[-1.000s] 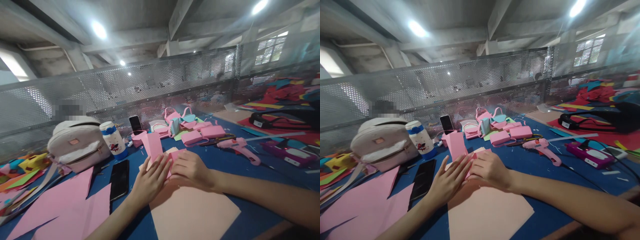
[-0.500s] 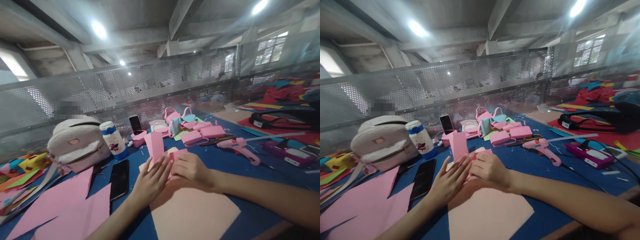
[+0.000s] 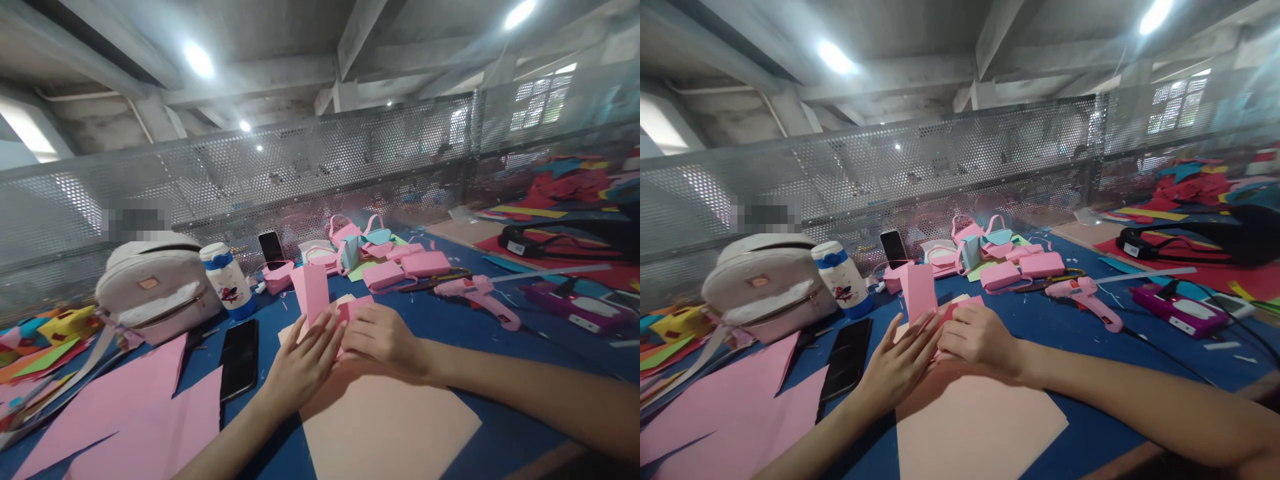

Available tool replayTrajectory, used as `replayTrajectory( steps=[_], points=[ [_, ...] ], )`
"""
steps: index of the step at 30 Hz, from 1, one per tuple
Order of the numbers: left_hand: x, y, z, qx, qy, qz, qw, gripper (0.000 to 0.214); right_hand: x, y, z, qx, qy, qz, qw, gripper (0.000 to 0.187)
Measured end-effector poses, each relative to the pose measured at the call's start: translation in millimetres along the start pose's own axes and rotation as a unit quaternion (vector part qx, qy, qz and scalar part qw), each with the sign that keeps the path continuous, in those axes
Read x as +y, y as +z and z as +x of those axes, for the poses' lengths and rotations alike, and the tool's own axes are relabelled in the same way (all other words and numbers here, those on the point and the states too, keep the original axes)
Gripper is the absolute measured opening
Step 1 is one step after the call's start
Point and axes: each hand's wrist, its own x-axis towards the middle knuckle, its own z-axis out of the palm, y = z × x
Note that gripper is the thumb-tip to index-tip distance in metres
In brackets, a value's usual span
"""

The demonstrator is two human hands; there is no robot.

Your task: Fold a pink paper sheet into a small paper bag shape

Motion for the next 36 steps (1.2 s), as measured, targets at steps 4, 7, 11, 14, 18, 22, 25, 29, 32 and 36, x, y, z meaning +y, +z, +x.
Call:
replayTrajectory(
  steps=[4,7,11,14,18,22,25,29,32,36],
  points=[
    [-0.5,0.6,-0.1,-0.005,0.003,0.003,1.000,0.036,0.6,1.7,-1.7,0.001,-0.006,0.002,1.000,0.031],
    [-1.5,1.6,-0.4,-0.004,0.001,0.001,1.000,0.036,0.4,1.7,-2.0,-0.003,0.002,0.001,1.000,0.028],
    [-1.6,1.7,-0.5,-0.007,-0.005,0.000,1.000,0.035,-0.6,0.8,-1.3,-0.001,0.013,0.005,1.000,0.023],
    [-0.9,1.2,-0.1,-0.008,-0.004,0.004,1.000,0.036,-1.6,0.2,-0.5,0.001,0.016,0.013,1.000,0.020],
    [-1.0,1.5,0.1,-0.014,-0.005,0.017,1.000,0.039,-1.9,-0.3,-0.3,-0.007,0.005,0.009,1.000,0.017],
    [-3.9,2.0,-0.6,-0.025,-0.036,0.010,0.999,0.050,0.2,-2.1,-0.6,-0.012,0.009,0.004,1.000,0.018],
    [-7.3,1.3,-2.0,-0.022,-0.065,-0.017,0.998,0.060,2.7,-4.8,0.6,0.000,0.024,0.021,0.999,0.017],
    [-11.7,0.0,-2.8,-0.038,-0.080,-0.041,0.995,0.057,6.2,-8.8,2.6,0.018,0.040,0.040,0.998,0.018],
    [-14.5,-0.5,-2.0,-0.042,-0.085,-0.049,0.994,0.053,8.8,-11.1,3.1,0.012,0.059,0.044,0.997,0.020],
    [-16.9,-2.1,-0.2,-0.032,-0.084,-0.048,0.995,0.051,11.3,-12.1,2.8,0.020,0.087,0.063,0.994,0.020]
  ],
)
